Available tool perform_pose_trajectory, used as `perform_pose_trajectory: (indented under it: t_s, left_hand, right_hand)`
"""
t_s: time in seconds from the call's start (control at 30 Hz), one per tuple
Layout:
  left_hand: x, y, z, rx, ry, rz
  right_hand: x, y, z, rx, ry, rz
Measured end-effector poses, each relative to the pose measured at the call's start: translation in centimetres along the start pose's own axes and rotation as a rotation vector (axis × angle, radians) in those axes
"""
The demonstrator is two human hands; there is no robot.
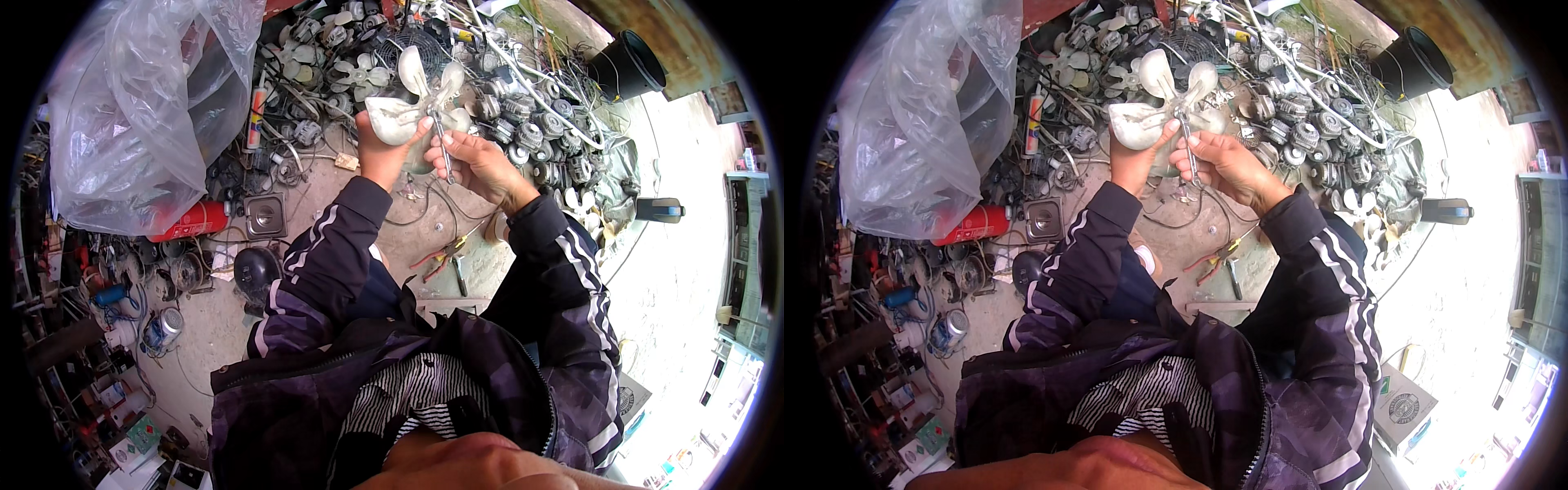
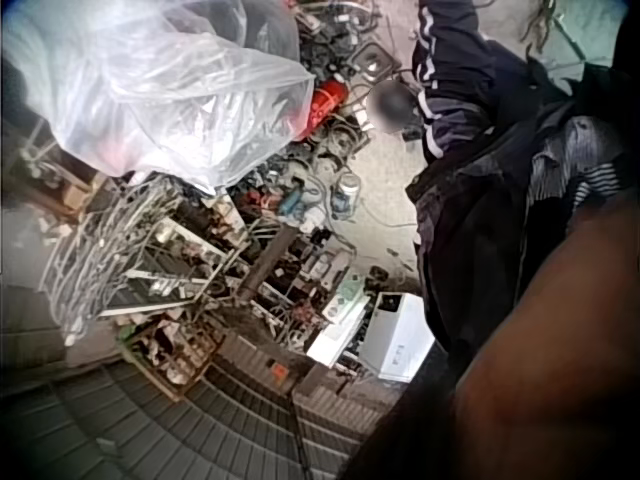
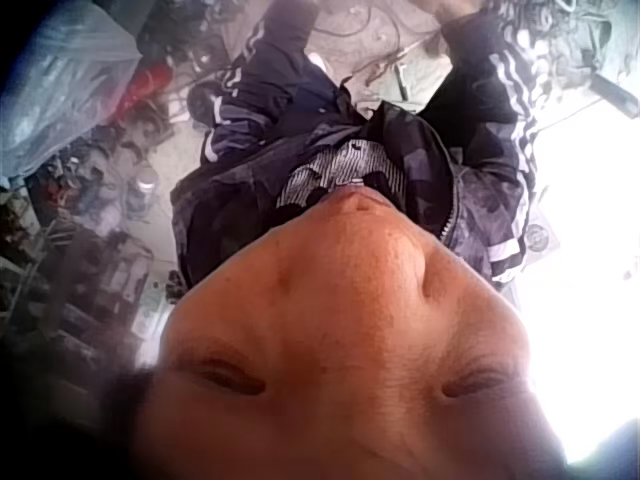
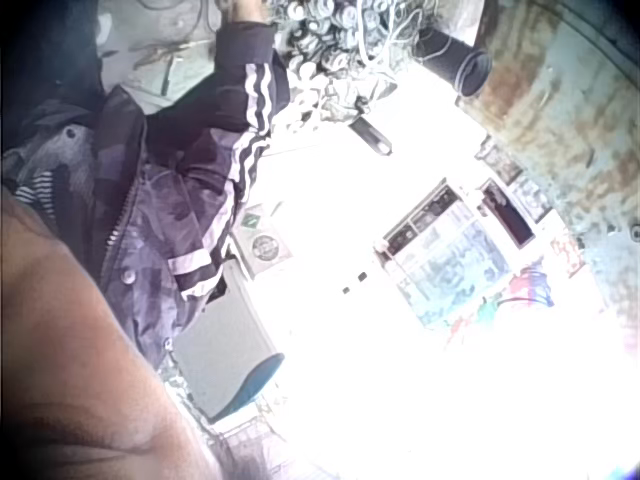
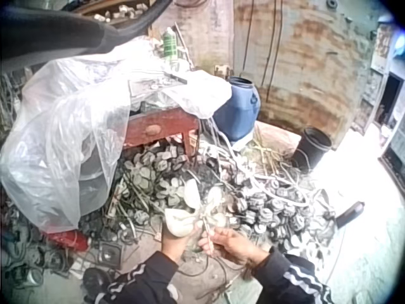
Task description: The person sits on the floor of a cluttered workshop and uses a wrench to tighten the central nut on several white plastic fan blades. They pick up each blade from a pile, manipulate the nut with the tool, and then place the blade back down. Later, they use pliers to work on a small circular metal component.
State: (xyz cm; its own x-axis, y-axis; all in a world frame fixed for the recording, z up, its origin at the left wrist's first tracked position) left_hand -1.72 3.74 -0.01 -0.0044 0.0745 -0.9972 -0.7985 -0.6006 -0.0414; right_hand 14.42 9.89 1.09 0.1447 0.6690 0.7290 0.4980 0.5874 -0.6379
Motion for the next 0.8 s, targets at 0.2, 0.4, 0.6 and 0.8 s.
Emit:
perform_pose_trajectory:
  t_s: [0.2, 0.4, 0.6, 0.8]
  left_hand:
    - [-1.1, -0.5, -0.6, -0.010, 0.021, -0.020]
    - [0.0, -0.4, -0.6, -0.022, 0.085, -0.063]
    - [0.3, -0.1, -0.7, 0.057, 0.172, -0.087]
    - [1.1, 0.8, -0.1, 0.113, 0.102, 0.027]
  right_hand:
    - [-0.6, -0.4, 0.1, -0.019, 0.009, 0.112]
    - [-0.4, 0.0, 0.2, -0.074, 0.003, -0.036]
    - [0.9, 1.2, 0.2, -0.054, 0.050, -0.276]
    - [2.7, 1.8, 0.0, -0.053, 0.140, -0.713]
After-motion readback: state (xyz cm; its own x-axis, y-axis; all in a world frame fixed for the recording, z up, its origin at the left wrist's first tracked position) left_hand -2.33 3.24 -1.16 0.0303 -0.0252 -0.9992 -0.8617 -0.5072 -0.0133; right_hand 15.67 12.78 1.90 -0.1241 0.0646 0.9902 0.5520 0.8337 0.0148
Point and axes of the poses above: each hand's wrist, its own z-axis towards the middle knuckle, its own y-axis out of the back of the hand, x = y × z, the point moved 2 cm from there along z, towards the middle knuckle, and after that the axes turned 7 degrees about y, right-handed, at the moved point
